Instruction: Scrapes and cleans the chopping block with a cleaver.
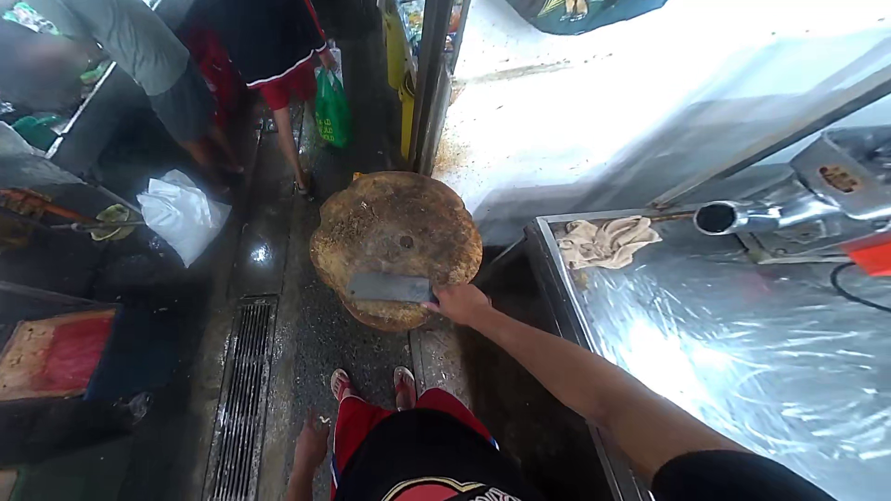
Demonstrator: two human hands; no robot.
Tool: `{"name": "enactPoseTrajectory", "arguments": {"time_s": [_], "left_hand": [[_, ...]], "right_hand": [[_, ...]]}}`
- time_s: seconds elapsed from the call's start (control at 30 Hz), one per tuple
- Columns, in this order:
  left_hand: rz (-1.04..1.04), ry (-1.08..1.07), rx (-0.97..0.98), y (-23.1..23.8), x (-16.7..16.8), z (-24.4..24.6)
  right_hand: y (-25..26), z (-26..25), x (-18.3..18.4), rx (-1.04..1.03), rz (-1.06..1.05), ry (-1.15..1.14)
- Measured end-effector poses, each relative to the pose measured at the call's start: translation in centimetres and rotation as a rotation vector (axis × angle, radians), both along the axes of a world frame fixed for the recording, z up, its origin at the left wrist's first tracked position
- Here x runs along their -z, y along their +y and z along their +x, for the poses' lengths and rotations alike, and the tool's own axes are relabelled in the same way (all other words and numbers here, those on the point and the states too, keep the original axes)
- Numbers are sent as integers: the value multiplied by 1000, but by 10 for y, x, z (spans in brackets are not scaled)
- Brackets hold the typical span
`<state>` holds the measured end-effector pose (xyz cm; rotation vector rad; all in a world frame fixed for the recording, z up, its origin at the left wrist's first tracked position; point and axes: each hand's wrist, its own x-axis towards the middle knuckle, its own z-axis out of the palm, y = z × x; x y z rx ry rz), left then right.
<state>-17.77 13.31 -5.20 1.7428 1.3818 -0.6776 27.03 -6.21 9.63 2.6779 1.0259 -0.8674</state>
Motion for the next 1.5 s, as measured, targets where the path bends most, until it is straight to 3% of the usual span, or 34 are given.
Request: {"name": "enactPoseTrajectory", "arguments": {"time_s": [0.13, 0.37, 0.53, 0.7, 0.87, 1.07, 1.23, 1.4, 1.5], "left_hand": [[-18, 20, -11, -5, -2, -7], [17, -4, -33, 0, -1, -7], [16, 4, -20, 5, -3, -3], [9, 12, 25, 10, 2, 7], [11, -27, 17, 12, 1, 17], [28, -40, 13, 14, -3, 21], [25, -40, -14, 9, -3, 5], [-10, -3, -11, -1, 2, -11], [-10, 23, -17, -3, 7, -15]], "right_hand": [[12, 38, 0, 379, 91, -6], [6, -14, 0, 0, 4, 35], [7, 26, -3, 225, -2, 21], [5, -13, -4, -3, 0, 24], [7, 25, -3, 244, 24, 47], [4, -14, -11, 5, -11, 27], [5, 3, -3, 212, -2, 25], [3, -32, -13, 28, -15, 24], [6, 7, -13, 167, -12, 31]]}}
